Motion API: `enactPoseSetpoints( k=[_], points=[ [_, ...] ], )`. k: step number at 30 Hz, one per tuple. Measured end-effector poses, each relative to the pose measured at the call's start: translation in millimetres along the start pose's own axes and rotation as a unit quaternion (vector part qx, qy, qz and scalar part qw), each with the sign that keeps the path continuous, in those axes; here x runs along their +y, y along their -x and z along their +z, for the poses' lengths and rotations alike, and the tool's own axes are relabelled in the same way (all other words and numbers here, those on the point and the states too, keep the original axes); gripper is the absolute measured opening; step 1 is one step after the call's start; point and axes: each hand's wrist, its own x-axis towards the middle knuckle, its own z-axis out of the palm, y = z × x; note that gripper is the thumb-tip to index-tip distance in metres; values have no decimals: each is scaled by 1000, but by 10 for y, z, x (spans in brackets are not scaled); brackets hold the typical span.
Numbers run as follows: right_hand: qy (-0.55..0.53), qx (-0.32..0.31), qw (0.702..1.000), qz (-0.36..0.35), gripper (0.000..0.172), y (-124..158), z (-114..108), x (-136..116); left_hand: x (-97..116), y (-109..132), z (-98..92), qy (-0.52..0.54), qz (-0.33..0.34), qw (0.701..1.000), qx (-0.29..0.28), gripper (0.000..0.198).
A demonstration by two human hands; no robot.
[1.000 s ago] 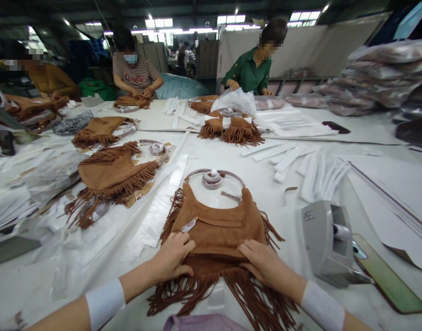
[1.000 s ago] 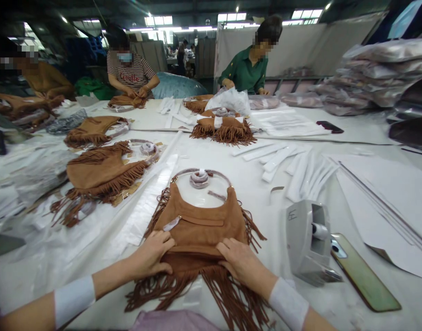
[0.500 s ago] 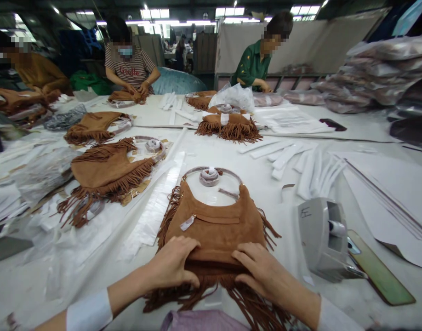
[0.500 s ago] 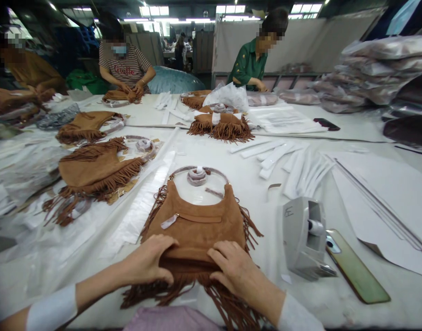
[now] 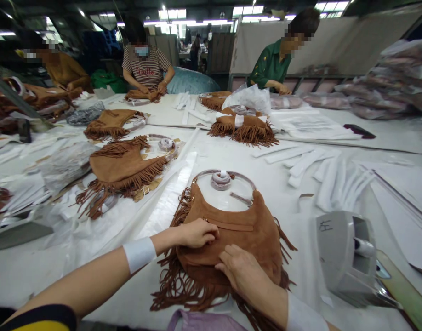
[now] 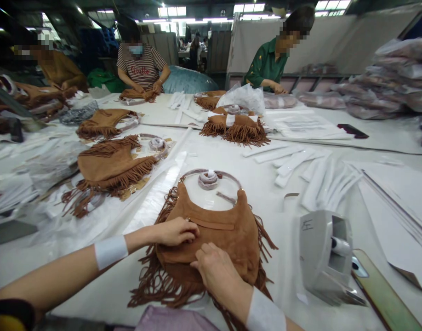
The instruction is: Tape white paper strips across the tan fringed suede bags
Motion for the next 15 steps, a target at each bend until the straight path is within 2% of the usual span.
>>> enactPoseSetpoints(
  k=[3, 5, 6, 9, 10, 12, 15],
  points=[
    [-85, -35, 995, 33, 29, -60, 34, 85, -111, -178, 209, -194, 85, 977, 32, 14],
    [-107, -63, 991, 57, 38, -87, 46, 126, -165, -219, 340, -258, 103, 960, 31, 15],
    [-104, -65, 990, 64, 37, -90, 48, 132, -183, -222, 387, -272, 105, 956, 31, 16],
    [-47, -7, 998, 45, 11, -38, 64, 81, -199, -205, 444, -277, 103, 955, 36, 18],
    [-15, 22, 999, 31, 9, -6, 83, 48, -196, -201, 442, -276, 101, 955, 37, 18],
    [50, 63, 997, 0, 12, 57, 147, -18, -187, -199, 427, -280, 100, 954, 34, 19],
    [99, 75, 992, -9, 22, 85, 257, -74, -174, -202, 409, -295, 104, 949, 37, 18]
  ],
)
